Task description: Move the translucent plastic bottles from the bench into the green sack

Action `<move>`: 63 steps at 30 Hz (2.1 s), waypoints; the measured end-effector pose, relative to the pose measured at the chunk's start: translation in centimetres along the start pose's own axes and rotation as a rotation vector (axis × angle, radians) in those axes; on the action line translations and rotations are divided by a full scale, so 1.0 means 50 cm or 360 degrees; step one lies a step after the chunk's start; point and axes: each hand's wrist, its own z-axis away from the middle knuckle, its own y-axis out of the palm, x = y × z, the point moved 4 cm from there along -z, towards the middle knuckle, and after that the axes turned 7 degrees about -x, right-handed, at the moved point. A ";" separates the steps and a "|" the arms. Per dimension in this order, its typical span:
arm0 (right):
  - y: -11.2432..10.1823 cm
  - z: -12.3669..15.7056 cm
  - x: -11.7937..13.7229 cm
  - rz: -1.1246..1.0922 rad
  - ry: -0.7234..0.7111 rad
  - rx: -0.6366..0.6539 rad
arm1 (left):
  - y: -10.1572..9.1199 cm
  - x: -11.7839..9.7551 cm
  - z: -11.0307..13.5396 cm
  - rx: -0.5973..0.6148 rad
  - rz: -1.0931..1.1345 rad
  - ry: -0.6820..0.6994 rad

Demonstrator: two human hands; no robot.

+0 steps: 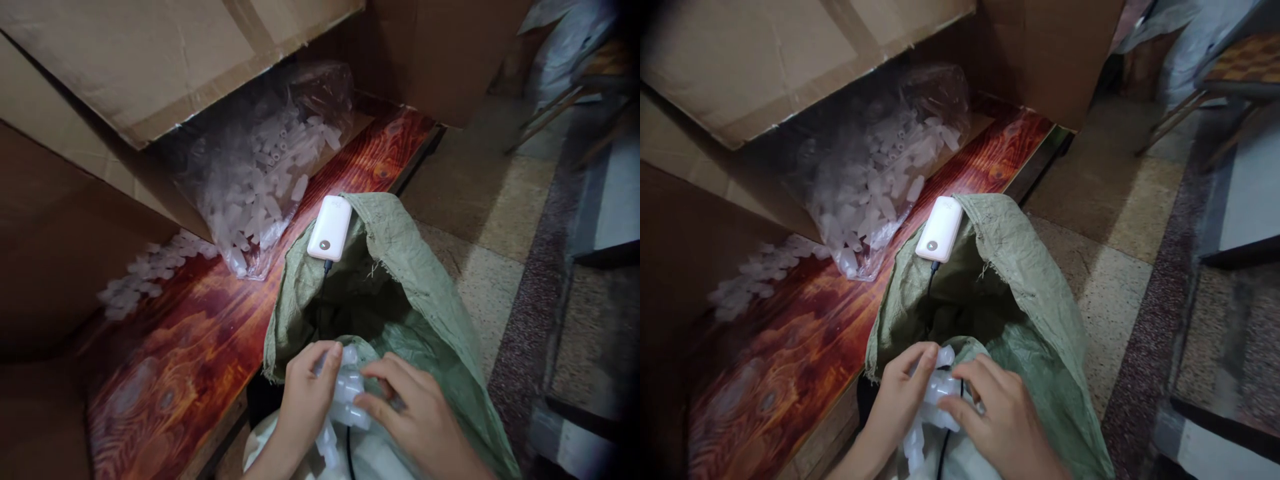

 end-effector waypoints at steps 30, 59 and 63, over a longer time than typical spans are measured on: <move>0.017 0.039 -0.050 -0.0444 0.0788 -0.0341 | -0.061 -0.080 -0.034 -0.0722 -0.0210 0.0832; 0.048 0.006 0.055 -0.0102 -0.0240 -0.0607 | -0.039 -0.082 -0.059 -0.0945 -0.0022 0.0562; 0.059 0.009 0.038 -0.0063 -0.0048 -0.0445 | -0.039 -0.080 -0.058 -0.0915 -0.0059 0.0602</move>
